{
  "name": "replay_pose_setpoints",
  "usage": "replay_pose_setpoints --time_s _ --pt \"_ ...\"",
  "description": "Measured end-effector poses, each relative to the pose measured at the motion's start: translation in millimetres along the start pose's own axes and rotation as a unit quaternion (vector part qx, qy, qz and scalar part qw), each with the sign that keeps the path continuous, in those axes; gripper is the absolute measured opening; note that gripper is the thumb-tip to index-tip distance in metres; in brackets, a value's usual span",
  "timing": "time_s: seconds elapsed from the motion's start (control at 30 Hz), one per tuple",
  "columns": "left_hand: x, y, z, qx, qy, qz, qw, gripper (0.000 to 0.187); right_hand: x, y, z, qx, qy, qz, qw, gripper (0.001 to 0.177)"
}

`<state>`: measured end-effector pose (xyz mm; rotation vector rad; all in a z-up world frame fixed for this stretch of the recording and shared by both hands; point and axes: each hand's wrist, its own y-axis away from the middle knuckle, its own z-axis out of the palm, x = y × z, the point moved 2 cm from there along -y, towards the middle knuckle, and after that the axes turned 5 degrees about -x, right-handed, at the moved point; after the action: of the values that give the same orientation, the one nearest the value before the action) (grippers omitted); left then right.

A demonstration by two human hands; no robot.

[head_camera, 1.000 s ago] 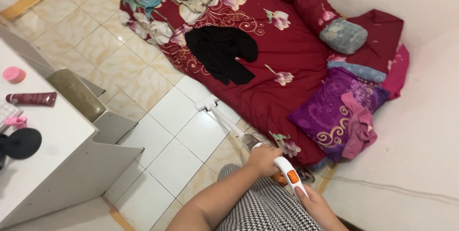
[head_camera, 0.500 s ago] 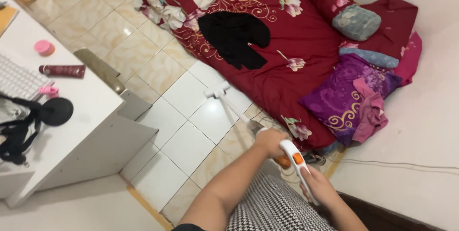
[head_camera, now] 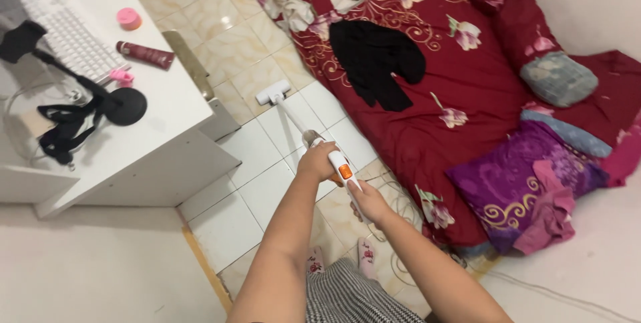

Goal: The person vacuums the tiled floor of a room using a handheld vacuum cleaner, navigating around a shelf, a bed, and a desk.

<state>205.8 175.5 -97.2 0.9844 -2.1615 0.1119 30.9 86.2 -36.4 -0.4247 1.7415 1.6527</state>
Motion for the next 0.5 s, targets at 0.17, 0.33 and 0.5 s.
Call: replay_pose_setpoints --time_s 0.17,0.33,0.5 --pt "6 22 -9 -0.017 -0.021 -0.032 0.999 0.026 13 8 12 -0.022 -0.023 0.025 0.999 0.039" --pt "42 59 14 -0.031 -0.015 -0.037 0.999 0.027 58 42 -30 -0.058 -0.033 0.051 0.996 0.034" --pt "100 86 65 -0.007 -0.009 0.041 0.999 0.041 87 94 -108 -0.088 -0.021 0.076 0.993 0.033"
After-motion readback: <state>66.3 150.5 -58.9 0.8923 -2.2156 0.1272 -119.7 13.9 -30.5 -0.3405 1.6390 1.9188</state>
